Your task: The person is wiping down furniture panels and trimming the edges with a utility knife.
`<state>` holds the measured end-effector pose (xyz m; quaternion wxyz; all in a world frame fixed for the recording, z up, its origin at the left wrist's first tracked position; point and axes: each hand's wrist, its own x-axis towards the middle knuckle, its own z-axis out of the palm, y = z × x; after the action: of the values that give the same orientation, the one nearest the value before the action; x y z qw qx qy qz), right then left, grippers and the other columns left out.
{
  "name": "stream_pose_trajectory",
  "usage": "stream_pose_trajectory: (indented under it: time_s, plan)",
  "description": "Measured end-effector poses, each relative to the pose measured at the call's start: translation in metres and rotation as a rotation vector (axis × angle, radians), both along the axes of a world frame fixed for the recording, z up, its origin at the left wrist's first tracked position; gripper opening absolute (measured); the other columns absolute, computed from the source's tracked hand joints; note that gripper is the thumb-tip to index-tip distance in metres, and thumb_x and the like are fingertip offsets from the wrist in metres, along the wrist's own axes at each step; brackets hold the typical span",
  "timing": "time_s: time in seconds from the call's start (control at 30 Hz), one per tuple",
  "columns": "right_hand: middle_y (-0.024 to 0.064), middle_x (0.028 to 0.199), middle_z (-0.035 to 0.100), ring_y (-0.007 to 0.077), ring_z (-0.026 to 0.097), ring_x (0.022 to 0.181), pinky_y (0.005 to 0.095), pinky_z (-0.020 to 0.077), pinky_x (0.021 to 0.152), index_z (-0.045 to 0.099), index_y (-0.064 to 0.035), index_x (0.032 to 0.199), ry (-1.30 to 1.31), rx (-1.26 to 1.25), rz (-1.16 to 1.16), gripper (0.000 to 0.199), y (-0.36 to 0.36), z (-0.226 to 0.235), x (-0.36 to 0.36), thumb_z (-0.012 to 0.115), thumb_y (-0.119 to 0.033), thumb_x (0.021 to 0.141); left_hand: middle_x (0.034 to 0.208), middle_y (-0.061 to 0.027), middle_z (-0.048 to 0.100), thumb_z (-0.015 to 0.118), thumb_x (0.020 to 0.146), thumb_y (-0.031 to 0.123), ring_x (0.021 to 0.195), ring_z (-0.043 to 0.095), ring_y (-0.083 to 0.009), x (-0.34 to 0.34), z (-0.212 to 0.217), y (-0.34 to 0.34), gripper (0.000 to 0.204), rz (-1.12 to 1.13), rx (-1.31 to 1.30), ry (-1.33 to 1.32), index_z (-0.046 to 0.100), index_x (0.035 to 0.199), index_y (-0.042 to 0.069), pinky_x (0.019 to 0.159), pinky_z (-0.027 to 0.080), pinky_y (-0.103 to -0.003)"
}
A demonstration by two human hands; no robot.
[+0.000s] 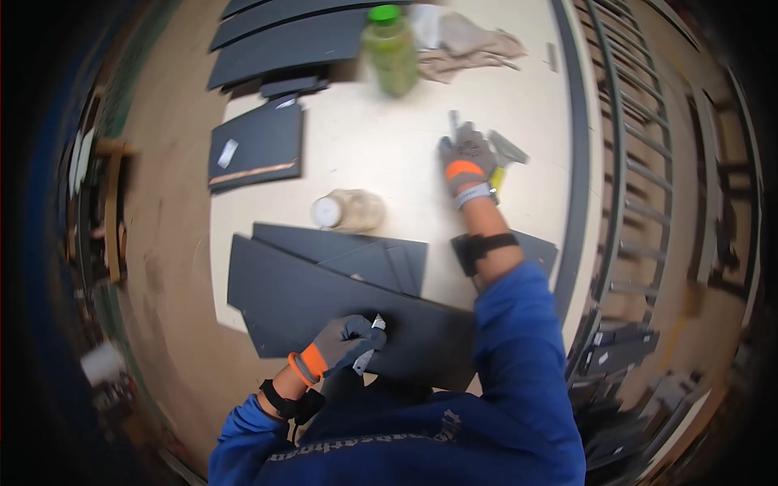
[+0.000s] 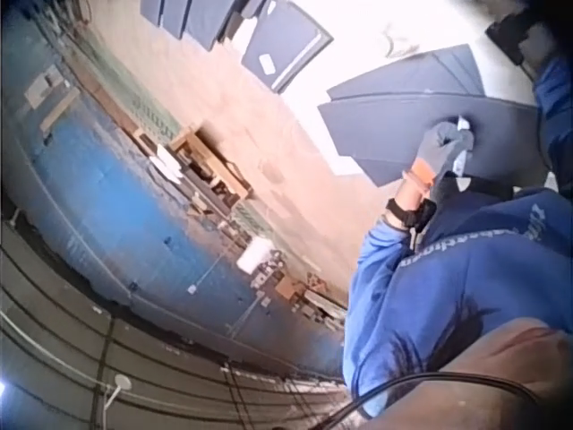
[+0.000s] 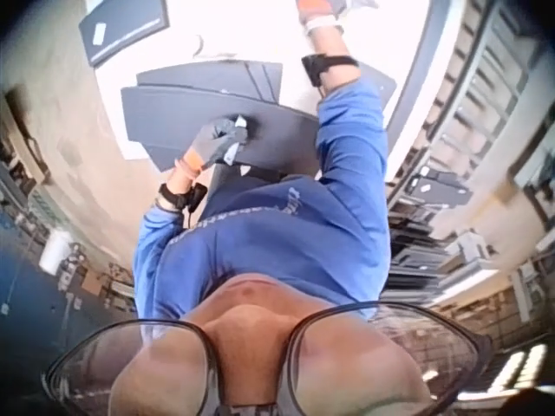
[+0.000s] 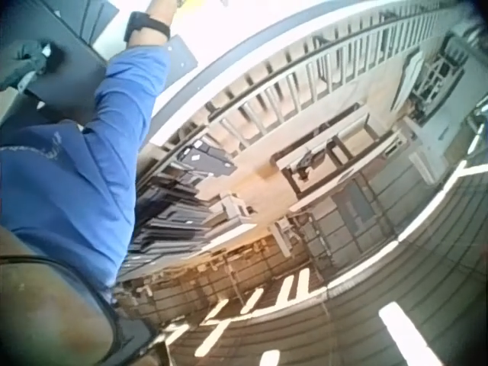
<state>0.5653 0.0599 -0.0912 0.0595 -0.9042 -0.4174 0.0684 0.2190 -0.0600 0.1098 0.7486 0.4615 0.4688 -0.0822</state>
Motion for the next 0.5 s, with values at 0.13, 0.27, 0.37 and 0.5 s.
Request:
stream_pose_trajectory:
  time_s: [0.13, 0.27, 0.37, 0.5]
  plan:
    - [0.0140, 0.132, 0.051, 0.0272, 0.049, 0.121, 0.0366, 0.0386, 0.102, 0.040, -0.0070, 0.139, -0.239, -0.387, 0.384, 0.052, 0.027, 0.019, -0.006, 0.037, -0.034, 0.094, 0.082, -0.0061, 0.067, 0.062, 0.091, 0.016, 0.072, 0.062, -0.0108, -0.052, 0.003, -0.020, 0.017, 0.132, -0.034, -0.033, 0.063, 0.092, -0.001, 0.063, 0.051, -0.025]
    - [0.0245, 0.116, 0.060, 0.0399, 0.057, 0.108, 0.0446, 0.0447, 0.093, 0.058, -0.0011, 0.118, 0.244, -0.157, -0.091, 0.055, 0.025, 0.043, 0.024, 0.051, -0.039, 0.079, 0.083, -0.0068, 0.066, 0.060, 0.093, 0.023, 0.077, 0.066, -0.0138, -0.091, 0.013, -0.031, 0.025, 0.273, -0.089, -0.044, 0.061, 0.099, -0.002, 0.068, 0.054, -0.030]
    - [0.0105, 0.079, 0.064, 0.0182, 0.058, 0.063, 0.0327, 0.0477, 0.059, 0.063, 0.0033, 0.092, 0.558, 0.345, -0.214, 0.040, -0.015, 0.028, 0.046, 0.062, -0.034, 0.078, 0.086, -0.0075, 0.065, 0.060, 0.093, 0.024, 0.074, 0.065, -0.0140, -0.118, 0.036, -0.026, 0.027, 0.302, -0.031, -0.030, 0.061, 0.101, -0.002, 0.066, 0.053, -0.029]
    - [0.0071, 0.085, 0.063, 0.0104, 0.056, 0.068, 0.0241, 0.0475, 0.057, 0.060, 0.0025, 0.104, 0.651, 0.814, -0.300, 0.025, -0.100, 0.109, -0.034, 0.057, -0.017, 0.090, 0.105, -0.0140, 0.062, 0.051, 0.093, 0.013, 0.102, 0.059, -0.0227, -0.176, 0.035, -0.039, 0.020, 0.541, 0.027, -0.466, 0.060, 0.100, -0.003, 0.088, 0.046, -0.035]
